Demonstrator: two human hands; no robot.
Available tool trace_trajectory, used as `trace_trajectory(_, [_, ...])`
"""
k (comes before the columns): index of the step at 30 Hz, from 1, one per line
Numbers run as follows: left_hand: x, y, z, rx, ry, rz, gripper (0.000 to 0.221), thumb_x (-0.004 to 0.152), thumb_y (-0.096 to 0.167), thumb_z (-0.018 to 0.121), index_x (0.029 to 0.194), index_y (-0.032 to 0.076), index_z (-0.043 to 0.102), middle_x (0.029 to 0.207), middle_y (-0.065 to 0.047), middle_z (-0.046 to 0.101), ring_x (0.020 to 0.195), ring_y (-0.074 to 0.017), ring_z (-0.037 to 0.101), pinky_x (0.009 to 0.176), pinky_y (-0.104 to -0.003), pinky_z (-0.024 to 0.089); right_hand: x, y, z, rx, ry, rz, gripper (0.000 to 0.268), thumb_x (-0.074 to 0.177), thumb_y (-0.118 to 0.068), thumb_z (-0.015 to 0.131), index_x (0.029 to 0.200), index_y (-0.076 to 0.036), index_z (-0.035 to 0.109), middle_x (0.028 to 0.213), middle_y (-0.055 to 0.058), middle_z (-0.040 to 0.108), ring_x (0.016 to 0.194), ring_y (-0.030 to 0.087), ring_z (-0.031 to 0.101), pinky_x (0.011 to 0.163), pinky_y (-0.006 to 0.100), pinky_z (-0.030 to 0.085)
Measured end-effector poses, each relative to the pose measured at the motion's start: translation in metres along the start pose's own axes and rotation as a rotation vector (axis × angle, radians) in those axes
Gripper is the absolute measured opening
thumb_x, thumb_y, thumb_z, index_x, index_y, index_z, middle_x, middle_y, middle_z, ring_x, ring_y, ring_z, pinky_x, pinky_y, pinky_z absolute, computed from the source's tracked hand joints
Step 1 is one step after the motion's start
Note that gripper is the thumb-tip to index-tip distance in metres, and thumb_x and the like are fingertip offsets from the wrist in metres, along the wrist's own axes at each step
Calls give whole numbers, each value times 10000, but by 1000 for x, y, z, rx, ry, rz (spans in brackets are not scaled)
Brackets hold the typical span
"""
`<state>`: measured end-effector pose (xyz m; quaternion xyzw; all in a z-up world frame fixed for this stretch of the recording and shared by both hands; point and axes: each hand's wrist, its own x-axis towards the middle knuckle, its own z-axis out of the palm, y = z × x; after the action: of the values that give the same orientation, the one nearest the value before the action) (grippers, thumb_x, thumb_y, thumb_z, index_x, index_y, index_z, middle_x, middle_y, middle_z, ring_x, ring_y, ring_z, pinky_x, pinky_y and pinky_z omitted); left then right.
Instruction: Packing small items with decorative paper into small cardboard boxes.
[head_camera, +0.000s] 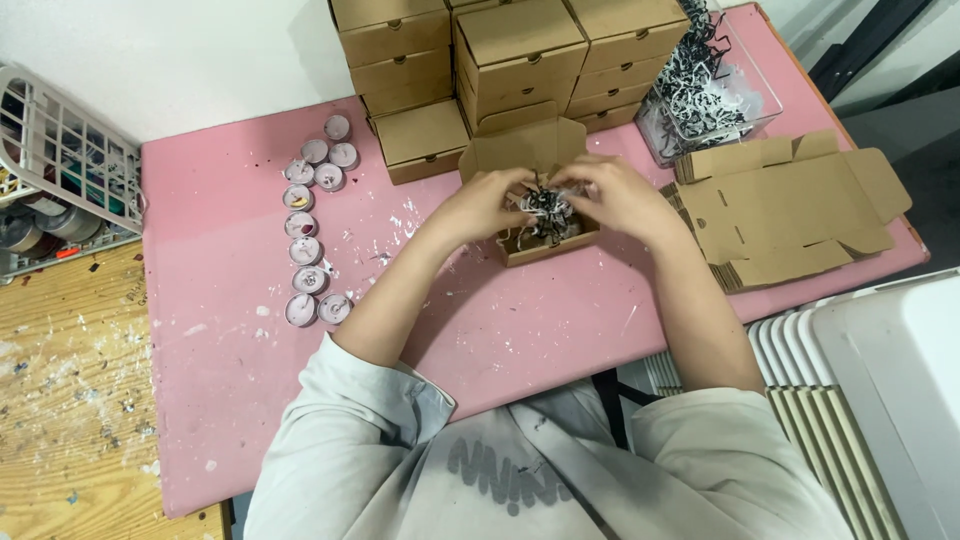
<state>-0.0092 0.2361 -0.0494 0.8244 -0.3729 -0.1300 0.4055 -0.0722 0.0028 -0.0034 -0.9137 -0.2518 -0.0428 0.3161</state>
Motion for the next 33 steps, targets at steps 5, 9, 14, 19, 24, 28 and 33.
trace_trajectory(5, [-16,31,-24,355,-69,-189,394,863,282,772,1252,246,718,1121,-10,782,1009,-190,736,846,-389,569,0,14,11,-155,-49,-30,280,819,-49,771,1097,-73,753,1062,134,746,1009,317,696,892,419,555])
trace_trajectory(9, [-8,-7,2,499,102,-47,361,891,298,737,1230,178,702,1070,-44,769,943,-231,742,782,-411,572,3,20,22,-225,-113,-177,295,783,-7,730,1057,-106,776,1079,98,772,1073,305,701,1005,538,444])
trace_trajectory(14, [-12,15,21,531,47,33,386,858,348,789,1173,135,718,1035,-114,735,952,-298,709,778,-460,545,5,26,8,-187,-205,-136,257,839,-50,698,1068,-128,783,1085,81,781,1095,279,706,1113,539,345])
trace_trajectory(19, [-8,-11,37,529,11,30,443,716,131,833,1146,135,725,1011,-114,740,972,-318,710,848,-454,566,10,2,0,-145,-202,-2,268,860,-133,751,1123,-81,743,1080,137,739,1031,319,687,937,427,531])
trace_trajectory(24, [-15,23,5,452,190,49,316,764,191,855,1006,52,706,985,-138,717,854,-295,718,753,-464,556,12,16,29,-319,-286,94,259,837,-149,776,1089,-92,766,985,170,750,902,357,721,841,457,569])
trace_trajectory(28, [-21,22,-4,442,45,-222,348,811,244,845,1051,45,689,952,-175,706,828,-321,700,723,-456,561,10,26,16,-317,-163,134,167,882,-128,755,1044,-90,775,980,169,757,897,352,722,820,458,570])
trace_trajectory(33, [-16,9,-1,155,-64,-208,136,910,154,719,852,39,760,709,-94,748,664,-222,761,680,-378,606,6,19,0,-155,-157,60,170,878,-146,761,1031,-71,763,977,141,758,865,310,733,822,418,577])
